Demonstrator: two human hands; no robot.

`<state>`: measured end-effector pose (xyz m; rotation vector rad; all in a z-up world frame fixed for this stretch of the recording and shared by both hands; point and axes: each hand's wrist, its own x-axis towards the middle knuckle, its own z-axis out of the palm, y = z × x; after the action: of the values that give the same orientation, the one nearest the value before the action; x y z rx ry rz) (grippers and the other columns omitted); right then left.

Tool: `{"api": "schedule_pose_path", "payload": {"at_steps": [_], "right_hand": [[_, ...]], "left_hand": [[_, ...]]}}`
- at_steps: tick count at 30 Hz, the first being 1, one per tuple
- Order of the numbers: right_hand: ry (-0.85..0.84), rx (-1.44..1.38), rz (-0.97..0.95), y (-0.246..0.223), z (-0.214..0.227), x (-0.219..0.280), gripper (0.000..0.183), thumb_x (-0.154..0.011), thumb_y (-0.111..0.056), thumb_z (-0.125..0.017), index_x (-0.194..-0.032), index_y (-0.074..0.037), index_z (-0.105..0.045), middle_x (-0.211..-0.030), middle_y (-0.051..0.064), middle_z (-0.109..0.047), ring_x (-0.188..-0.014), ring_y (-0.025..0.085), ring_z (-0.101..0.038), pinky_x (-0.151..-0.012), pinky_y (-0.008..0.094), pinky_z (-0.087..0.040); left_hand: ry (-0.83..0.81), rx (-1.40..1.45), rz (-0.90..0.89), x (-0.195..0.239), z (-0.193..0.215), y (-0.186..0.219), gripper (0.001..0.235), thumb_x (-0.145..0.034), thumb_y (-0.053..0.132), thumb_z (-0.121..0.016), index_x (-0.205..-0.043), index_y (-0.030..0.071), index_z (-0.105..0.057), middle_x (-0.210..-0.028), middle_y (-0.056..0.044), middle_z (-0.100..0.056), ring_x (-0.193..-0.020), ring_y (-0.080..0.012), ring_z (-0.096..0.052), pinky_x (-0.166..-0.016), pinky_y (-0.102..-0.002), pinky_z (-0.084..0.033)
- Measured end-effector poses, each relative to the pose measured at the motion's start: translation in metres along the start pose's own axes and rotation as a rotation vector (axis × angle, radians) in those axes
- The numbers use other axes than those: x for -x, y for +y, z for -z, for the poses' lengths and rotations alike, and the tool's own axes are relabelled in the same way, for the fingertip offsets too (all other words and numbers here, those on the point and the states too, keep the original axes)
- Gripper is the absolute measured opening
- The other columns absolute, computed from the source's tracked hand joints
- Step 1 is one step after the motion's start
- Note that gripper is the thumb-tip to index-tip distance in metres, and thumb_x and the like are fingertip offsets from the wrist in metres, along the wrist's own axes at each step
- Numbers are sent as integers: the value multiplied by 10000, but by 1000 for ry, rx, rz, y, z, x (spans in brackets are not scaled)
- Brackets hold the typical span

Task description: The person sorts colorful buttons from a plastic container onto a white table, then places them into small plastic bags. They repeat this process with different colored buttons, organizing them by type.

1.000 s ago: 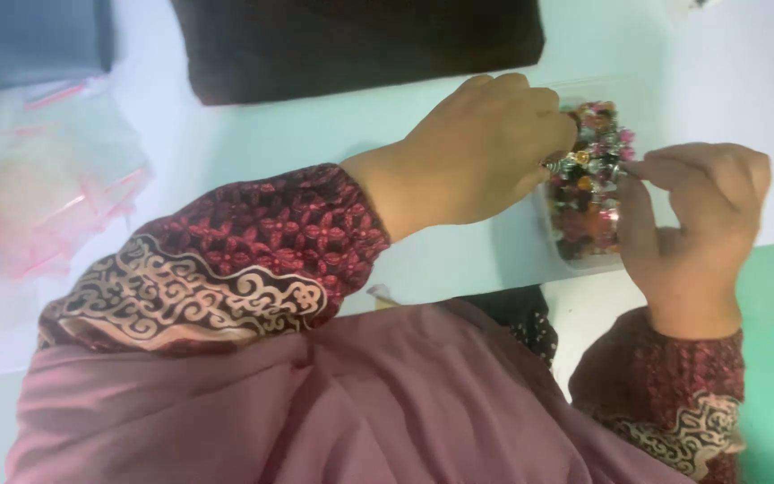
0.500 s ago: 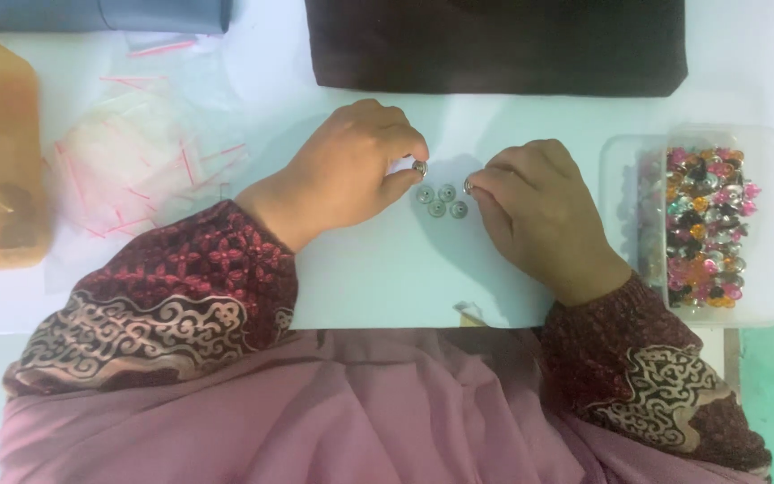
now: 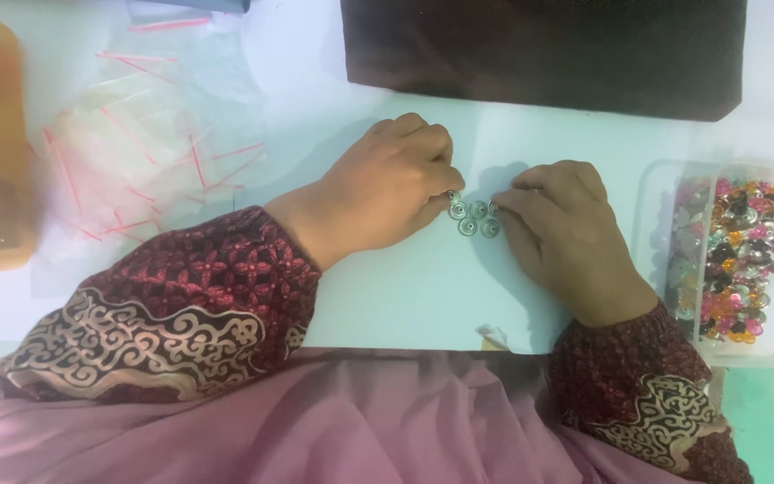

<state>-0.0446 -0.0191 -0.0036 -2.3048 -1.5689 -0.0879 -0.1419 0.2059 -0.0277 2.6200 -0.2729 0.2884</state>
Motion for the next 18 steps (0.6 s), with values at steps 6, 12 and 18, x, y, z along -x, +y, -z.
{"api": "schedule_pose_path", "payload": {"at_steps": [6,12,18], "right_hand": [[0,24,-16,3,1,4,38,-987,-90,-724,-1000,-97,-759,-1017,55,-663,-1062,233,-600,-954,350,-545],[-13,12,29,5,1,5,46,-982,-68,-714,-1005,-69,-754,-1028,86,-677,-1073,267,-617,-943,366,-543],[-79,42,-4,12,-2,10,88,-991,-92,-685,-1047,-117,-748,-1059,46,-662,-1145,254,-594,-1003,377,-506]], "left_hand": [[-4,-13,4,3,-2,0,80,-846,161,-839,-894,134,-781,-888,-27,-642,-987,-233,-649,-857,-378,-534],[-51,32,46,4,10,7,98,-840,121,-813,-935,123,-792,-900,-52,-648,-1012,-267,-649,-870,-402,-534],[-89,61,102,9,7,6,115,-847,83,-772,-944,142,-788,-916,-45,-646,-1040,-268,-640,-900,-411,-534]]}}
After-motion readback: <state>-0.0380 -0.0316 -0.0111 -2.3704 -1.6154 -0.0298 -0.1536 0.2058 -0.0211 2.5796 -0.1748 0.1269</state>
